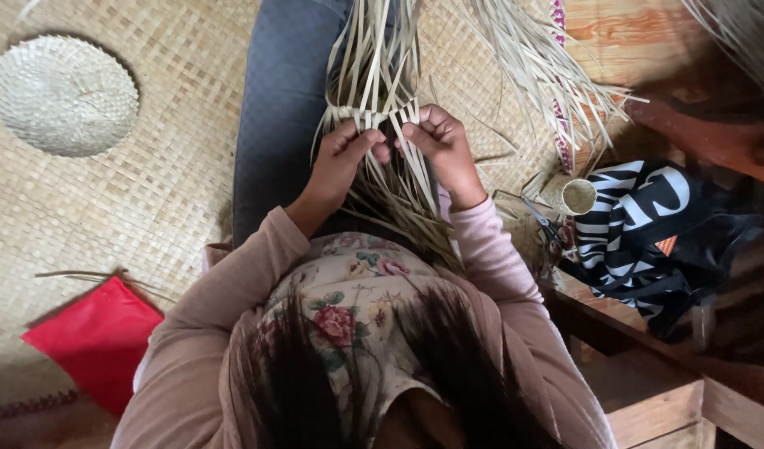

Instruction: Weaving dried plant fibers to create a structured object, likely a basket or mat.

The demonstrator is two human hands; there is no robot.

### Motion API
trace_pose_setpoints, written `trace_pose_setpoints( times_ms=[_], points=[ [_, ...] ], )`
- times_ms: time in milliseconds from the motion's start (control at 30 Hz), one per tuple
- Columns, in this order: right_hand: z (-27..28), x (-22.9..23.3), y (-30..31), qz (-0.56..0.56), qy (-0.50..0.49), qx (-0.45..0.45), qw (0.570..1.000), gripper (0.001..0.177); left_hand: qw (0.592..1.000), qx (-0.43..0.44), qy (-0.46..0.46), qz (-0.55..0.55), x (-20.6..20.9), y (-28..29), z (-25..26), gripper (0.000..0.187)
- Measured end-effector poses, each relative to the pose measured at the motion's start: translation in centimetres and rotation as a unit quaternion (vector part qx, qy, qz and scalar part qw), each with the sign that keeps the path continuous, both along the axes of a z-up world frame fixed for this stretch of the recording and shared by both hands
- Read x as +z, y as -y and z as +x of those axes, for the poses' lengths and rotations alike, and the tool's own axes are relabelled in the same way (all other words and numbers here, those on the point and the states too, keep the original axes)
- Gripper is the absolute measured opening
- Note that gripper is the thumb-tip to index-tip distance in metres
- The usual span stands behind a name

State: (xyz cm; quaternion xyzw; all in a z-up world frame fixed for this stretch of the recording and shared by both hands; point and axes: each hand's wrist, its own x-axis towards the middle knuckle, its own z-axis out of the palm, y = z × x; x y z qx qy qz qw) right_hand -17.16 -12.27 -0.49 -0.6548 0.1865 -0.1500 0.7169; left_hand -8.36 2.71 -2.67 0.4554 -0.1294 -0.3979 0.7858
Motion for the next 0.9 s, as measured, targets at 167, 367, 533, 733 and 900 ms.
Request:
trace_pose_setpoints(
  times_ms=[167,367,533,733,900],
  points=[
    [0.0,-0.1,-0.1,0.009,0.009,0.001,1.0,0.006,0.997,-0.052,-0.065,-0.001,0.5,-0.5,0.2,0.02],
    [0.0,1.5,-1.0,-0.029,-0.021,0.005,0.999,0.007,0.995,-0.046,-0.092,0.004,1.2,-0.9,0.0,0.028],
    [0.6,3.3,-2.0,-0.011,-0.027,-0.006,1.0,0.012,0.998,0.003,-0.063,0.011,0.1,-0.5,-0.5,0.027],
    [0.7,3.3,-2.5,0.094,-0.064,-0.062,0.992,0.013,0.997,-0.004,-0.068,0.038,0.9,-0.5,-0.3,0.023],
    [0.9,3.4,-3.5,0.054,-0.016,-0.06,0.997,0.017,1.0,0.021,-0.011,0.014,3.2,0.6,-0.2,0.022]
  ],
)
